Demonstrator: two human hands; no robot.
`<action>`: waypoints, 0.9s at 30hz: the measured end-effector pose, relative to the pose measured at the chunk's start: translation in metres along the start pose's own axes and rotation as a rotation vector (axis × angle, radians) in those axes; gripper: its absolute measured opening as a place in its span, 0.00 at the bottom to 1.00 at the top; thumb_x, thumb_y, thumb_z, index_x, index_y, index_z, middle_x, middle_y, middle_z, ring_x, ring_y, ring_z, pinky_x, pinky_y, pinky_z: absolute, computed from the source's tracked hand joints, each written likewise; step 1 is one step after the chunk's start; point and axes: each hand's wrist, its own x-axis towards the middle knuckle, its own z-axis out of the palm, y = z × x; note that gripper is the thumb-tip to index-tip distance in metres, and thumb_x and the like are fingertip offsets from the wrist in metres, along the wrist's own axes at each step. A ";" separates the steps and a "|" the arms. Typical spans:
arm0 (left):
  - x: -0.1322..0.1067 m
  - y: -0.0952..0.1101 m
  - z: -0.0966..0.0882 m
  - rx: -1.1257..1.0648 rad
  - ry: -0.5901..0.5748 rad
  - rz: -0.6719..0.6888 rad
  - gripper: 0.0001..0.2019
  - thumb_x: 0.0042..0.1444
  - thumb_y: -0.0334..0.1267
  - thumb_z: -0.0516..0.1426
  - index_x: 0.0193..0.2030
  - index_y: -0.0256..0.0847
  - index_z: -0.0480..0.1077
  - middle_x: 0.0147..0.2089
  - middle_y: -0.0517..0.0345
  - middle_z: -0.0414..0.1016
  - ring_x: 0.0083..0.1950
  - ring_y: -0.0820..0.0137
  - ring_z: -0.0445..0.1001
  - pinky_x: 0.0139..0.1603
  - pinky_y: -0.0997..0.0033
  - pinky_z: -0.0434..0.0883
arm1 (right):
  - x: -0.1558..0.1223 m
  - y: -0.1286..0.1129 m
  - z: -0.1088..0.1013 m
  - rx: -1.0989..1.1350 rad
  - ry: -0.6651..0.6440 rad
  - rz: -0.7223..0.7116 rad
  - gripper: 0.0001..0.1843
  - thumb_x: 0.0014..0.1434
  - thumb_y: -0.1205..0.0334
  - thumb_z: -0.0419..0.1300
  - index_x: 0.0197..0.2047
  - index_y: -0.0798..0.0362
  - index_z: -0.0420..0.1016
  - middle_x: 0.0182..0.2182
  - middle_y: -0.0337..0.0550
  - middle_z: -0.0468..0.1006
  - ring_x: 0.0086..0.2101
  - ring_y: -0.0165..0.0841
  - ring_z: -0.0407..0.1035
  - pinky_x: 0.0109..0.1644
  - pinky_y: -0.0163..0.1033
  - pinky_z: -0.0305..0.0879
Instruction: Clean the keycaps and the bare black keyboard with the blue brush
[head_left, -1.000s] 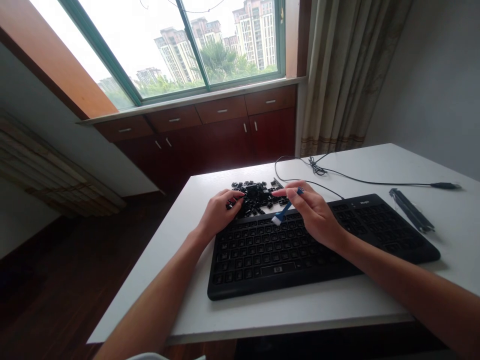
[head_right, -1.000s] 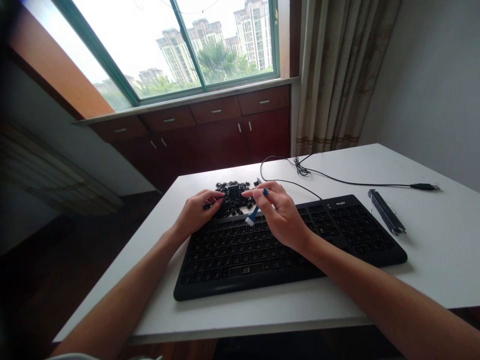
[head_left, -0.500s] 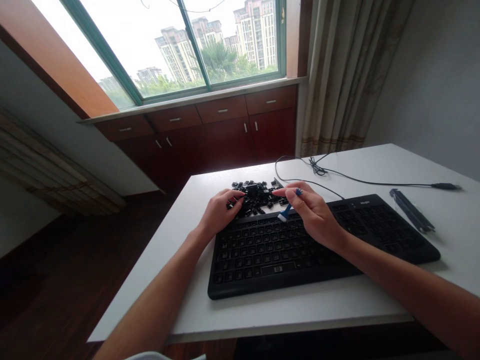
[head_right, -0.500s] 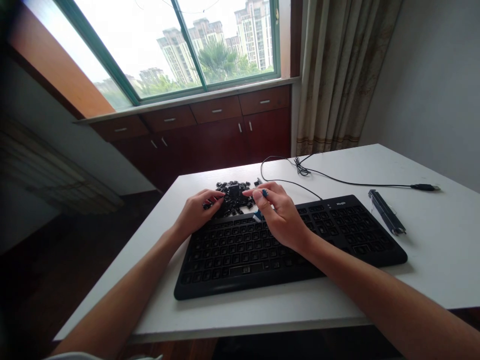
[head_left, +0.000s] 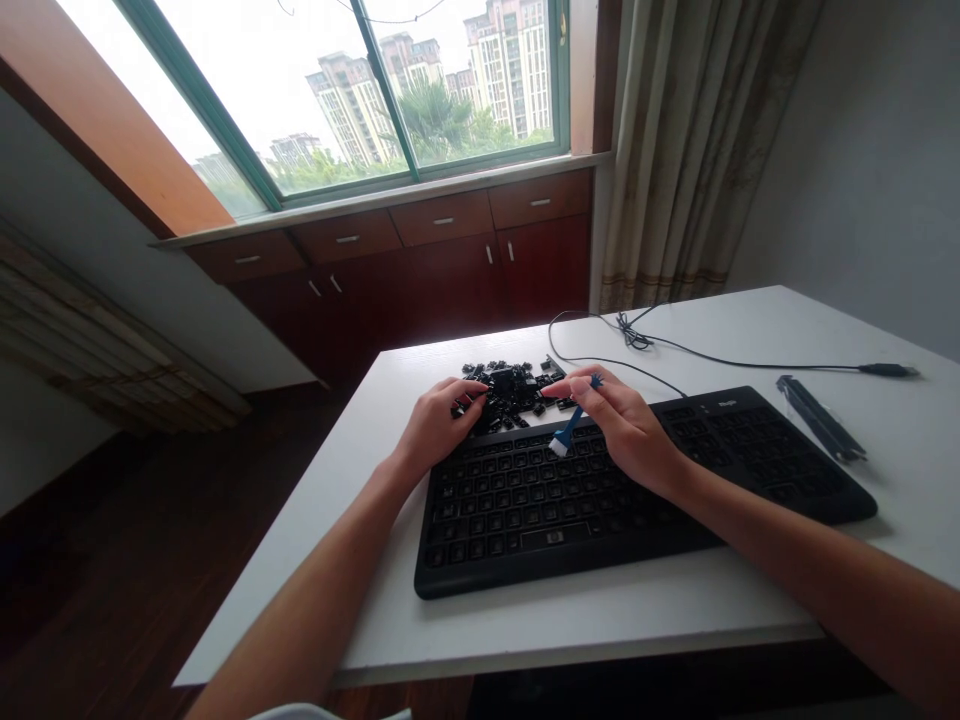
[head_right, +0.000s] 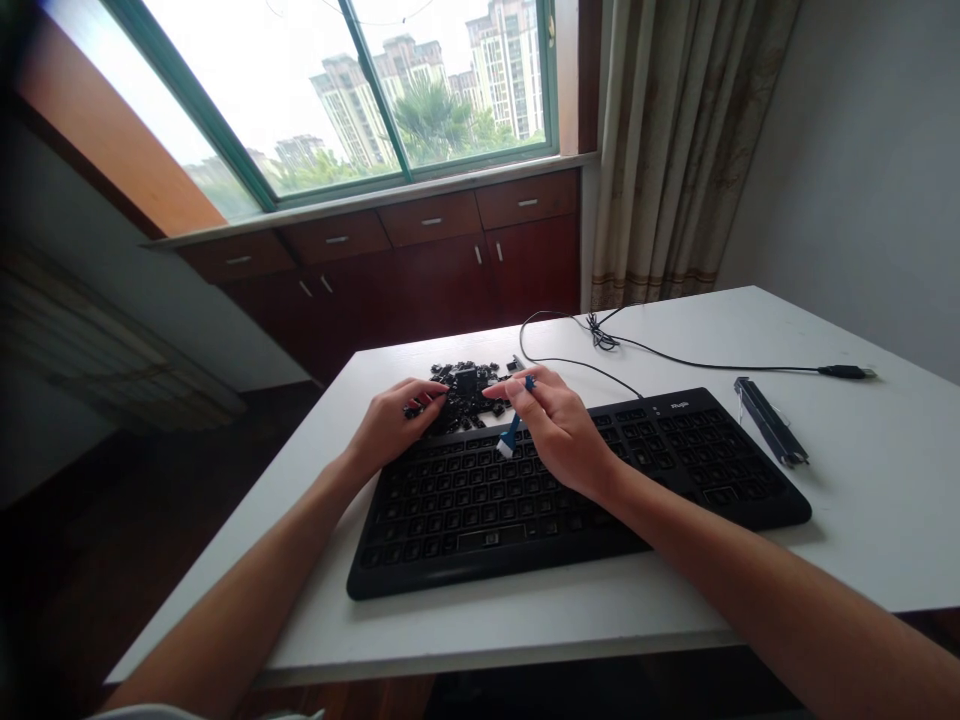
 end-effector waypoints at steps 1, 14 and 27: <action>0.000 0.000 0.000 0.000 -0.002 -0.002 0.10 0.67 0.41 0.60 0.51 0.45 0.80 0.42 0.56 0.81 0.40 0.67 0.79 0.43 0.63 0.76 | 0.000 0.000 0.000 -0.030 -0.003 -0.019 0.23 0.76 0.46 0.52 0.51 0.47 0.86 0.48 0.45 0.77 0.51 0.37 0.72 0.60 0.47 0.65; 0.001 0.001 0.000 0.009 0.005 0.003 0.10 0.67 0.41 0.60 0.50 0.45 0.80 0.41 0.56 0.81 0.39 0.66 0.80 0.43 0.63 0.77 | 0.000 0.002 0.000 -0.075 -0.112 0.036 0.25 0.76 0.45 0.50 0.46 0.47 0.87 0.47 0.46 0.79 0.51 0.39 0.73 0.63 0.50 0.65; 0.001 0.002 -0.001 0.015 0.005 0.008 0.10 0.67 0.41 0.60 0.50 0.45 0.80 0.42 0.56 0.82 0.40 0.66 0.80 0.43 0.63 0.77 | 0.000 0.000 -0.001 0.023 -0.239 0.129 0.28 0.75 0.41 0.50 0.42 0.51 0.85 0.41 0.46 0.81 0.44 0.37 0.75 0.56 0.47 0.68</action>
